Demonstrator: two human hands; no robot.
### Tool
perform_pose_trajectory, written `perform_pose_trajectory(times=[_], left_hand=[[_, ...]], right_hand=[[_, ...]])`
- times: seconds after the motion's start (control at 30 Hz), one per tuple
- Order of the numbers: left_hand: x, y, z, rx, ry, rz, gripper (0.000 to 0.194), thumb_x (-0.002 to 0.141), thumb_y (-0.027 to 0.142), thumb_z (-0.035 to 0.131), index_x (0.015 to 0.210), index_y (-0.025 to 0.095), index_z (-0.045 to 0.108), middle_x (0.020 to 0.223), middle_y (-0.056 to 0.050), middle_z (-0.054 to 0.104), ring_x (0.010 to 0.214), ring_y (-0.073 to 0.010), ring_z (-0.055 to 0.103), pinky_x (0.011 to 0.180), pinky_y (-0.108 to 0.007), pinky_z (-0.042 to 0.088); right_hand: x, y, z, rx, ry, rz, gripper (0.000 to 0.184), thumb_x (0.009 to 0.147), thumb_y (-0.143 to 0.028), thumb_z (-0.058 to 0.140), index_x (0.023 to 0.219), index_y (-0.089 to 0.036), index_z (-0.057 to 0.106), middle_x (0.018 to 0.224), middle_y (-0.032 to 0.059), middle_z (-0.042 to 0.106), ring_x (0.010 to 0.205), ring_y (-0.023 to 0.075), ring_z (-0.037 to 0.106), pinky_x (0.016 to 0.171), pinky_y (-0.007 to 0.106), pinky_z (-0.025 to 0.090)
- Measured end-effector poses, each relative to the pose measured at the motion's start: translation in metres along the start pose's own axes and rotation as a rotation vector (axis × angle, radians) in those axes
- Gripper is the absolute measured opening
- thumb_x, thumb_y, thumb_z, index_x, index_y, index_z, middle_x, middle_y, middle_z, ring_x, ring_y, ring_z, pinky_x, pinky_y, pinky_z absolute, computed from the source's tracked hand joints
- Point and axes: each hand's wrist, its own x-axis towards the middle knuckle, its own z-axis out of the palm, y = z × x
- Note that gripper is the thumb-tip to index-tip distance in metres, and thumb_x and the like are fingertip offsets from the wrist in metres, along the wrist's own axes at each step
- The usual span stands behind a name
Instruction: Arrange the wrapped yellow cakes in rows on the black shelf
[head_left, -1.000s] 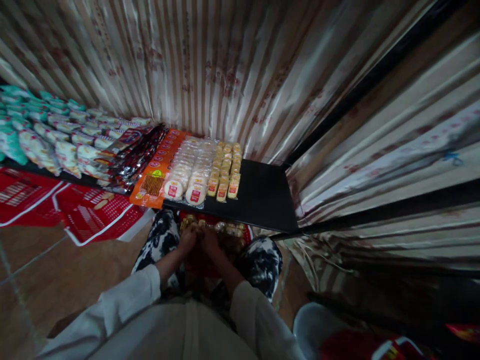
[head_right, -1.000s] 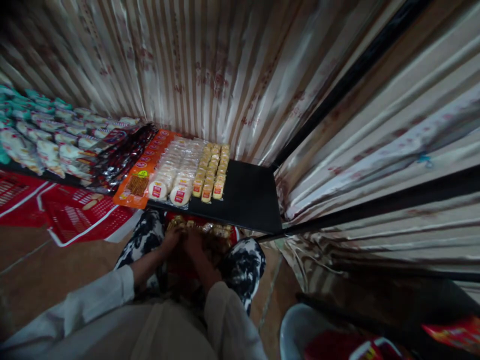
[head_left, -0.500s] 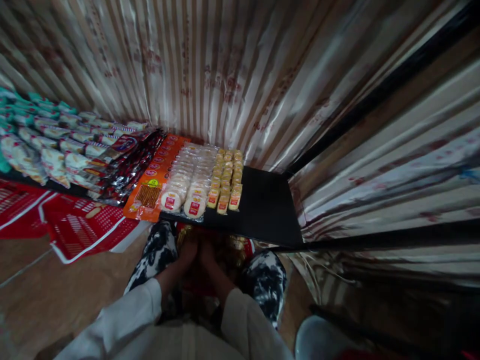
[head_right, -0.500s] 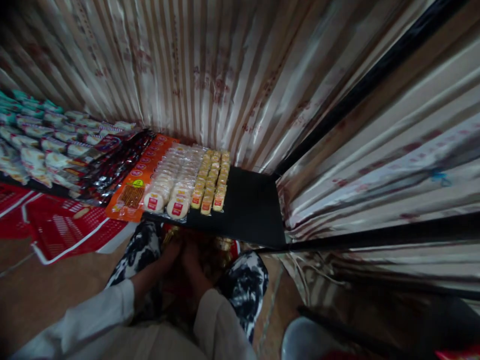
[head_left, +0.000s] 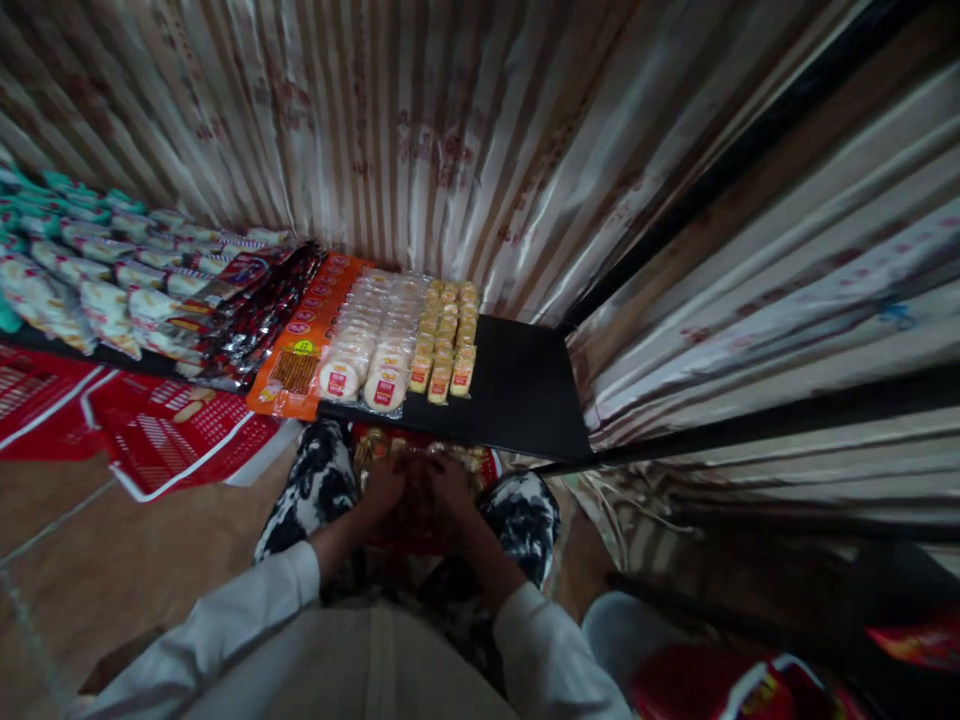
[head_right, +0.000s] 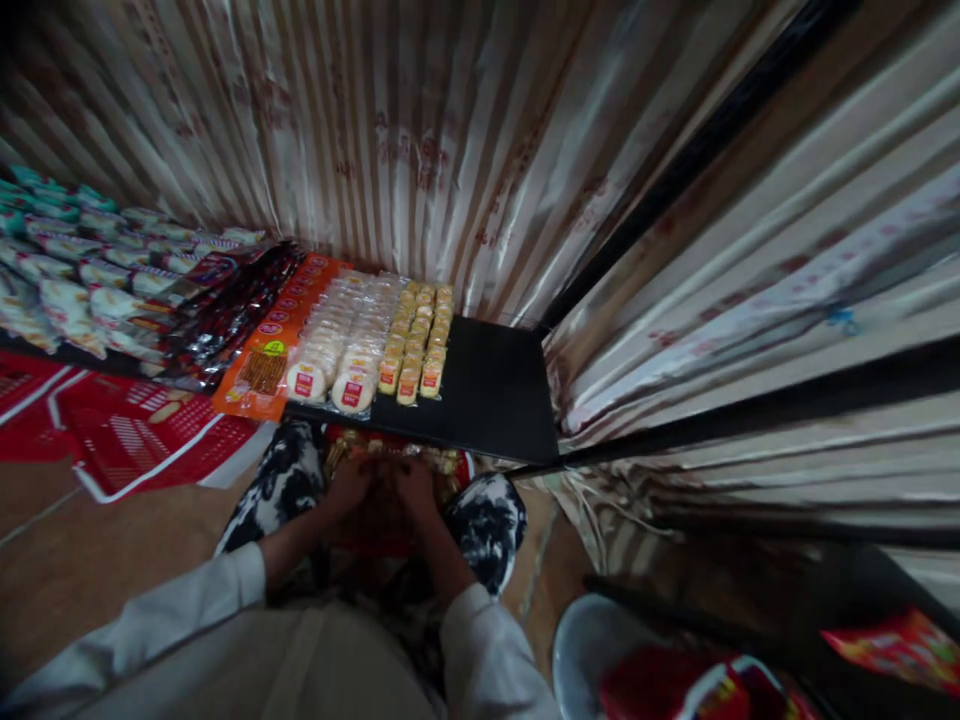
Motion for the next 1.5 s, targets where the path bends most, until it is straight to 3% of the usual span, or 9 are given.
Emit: perform_pose_trajectory(times=[0.13,0.27,0.37,0.6,0.77,0.9,1.23,1.5], left_hand=[[-0.004,0.0,-0.002,-0.092,-0.006,0.075,0.035,0.068,0.003,0.055,0.097,0.019,0.068,0.101,-0.004,0.07,0.1,-0.0196,0.061,0.093,-0.032,0.044],[-0.012,0.008,0.002,-0.329,-0.135,0.008,0.031,0.068,0.012,0.06,0.099,0.017,0.064,0.082,-0.001,0.069,0.075,-0.0148,0.063,0.068,-0.024,0.049],[-0.019,0.02,0.005,-0.471,-0.129,-0.039,0.025,0.064,0.015,0.066,0.089,0.015,0.063,0.069,0.002,0.065,0.064,-0.0111,0.059,0.057,-0.018,0.044],[-0.036,0.061,0.003,-0.635,-0.115,-0.018,0.014,0.069,0.015,0.063,0.082,0.015,0.06,0.069,0.0,0.064,0.062,-0.0099,0.058,0.054,-0.018,0.044],[-0.038,0.096,0.011,-0.696,-0.096,0.0,0.012,0.07,0.017,0.065,0.081,0.016,0.06,0.07,-0.001,0.067,0.066,-0.0108,0.061,0.058,-0.019,0.047],[-0.031,0.119,0.025,-0.702,-0.102,0.003,0.01,0.072,0.015,0.064,0.081,0.015,0.058,0.072,-0.001,0.067,0.067,-0.0105,0.061,0.059,-0.019,0.047],[-0.016,0.15,0.058,-0.569,-0.144,0.049,0.014,0.078,0.018,0.056,0.092,0.014,0.06,0.089,-0.007,0.068,0.076,-0.0138,0.064,0.064,-0.022,0.049],[-0.012,0.159,0.051,-0.177,0.12,0.14,0.038,0.077,0.009,0.05,0.115,0.012,0.057,0.122,-0.014,0.054,0.107,-0.0181,0.056,0.094,-0.027,0.044]], right_hand=[[-0.003,-0.006,-0.024,0.141,-0.016,0.081,0.017,0.075,-0.024,0.053,0.074,-0.02,0.069,0.065,0.0002,0.068,0.065,0.0155,0.062,0.063,0.025,0.048],[-0.008,-0.016,-0.042,0.443,-0.021,0.217,0.011,0.072,-0.025,0.056,0.069,-0.019,0.064,0.051,-0.0039,0.059,0.045,0.0098,0.052,0.045,0.02,0.04],[-0.013,-0.026,-0.052,0.566,-0.005,0.202,0.008,0.069,-0.025,0.061,0.068,-0.018,0.063,0.051,-0.0047,0.057,0.042,0.0072,0.048,0.042,0.017,0.036],[-0.029,-0.04,-0.068,0.762,0.096,0.058,0.032,0.068,-0.048,0.066,0.076,-0.017,0.06,0.064,-0.0015,0.061,0.05,0.007,0.052,0.041,0.016,0.035],[-0.034,-0.04,-0.074,0.722,0.156,-0.088,0.04,0.062,-0.042,0.071,0.094,-0.019,0.061,0.082,0.0016,0.068,0.073,0.0135,0.063,0.066,0.023,0.05],[-0.026,-0.035,-0.085,0.639,0.245,-0.116,0.043,0.065,-0.04,0.066,0.101,-0.019,0.057,0.085,0.0032,0.068,0.075,0.0158,0.064,0.072,0.028,0.052],[-0.011,-0.021,-0.12,0.607,0.27,-0.132,0.05,0.068,-0.039,0.062,0.112,-0.017,0.052,0.086,0.0056,0.068,0.076,0.0179,0.065,0.07,0.03,0.053],[0.013,-0.023,-0.124,0.512,0.336,-0.15,0.048,0.066,-0.039,0.061,0.108,-0.016,0.056,0.08,0.0027,0.065,0.072,0.0153,0.063,0.072,0.028,0.052]])
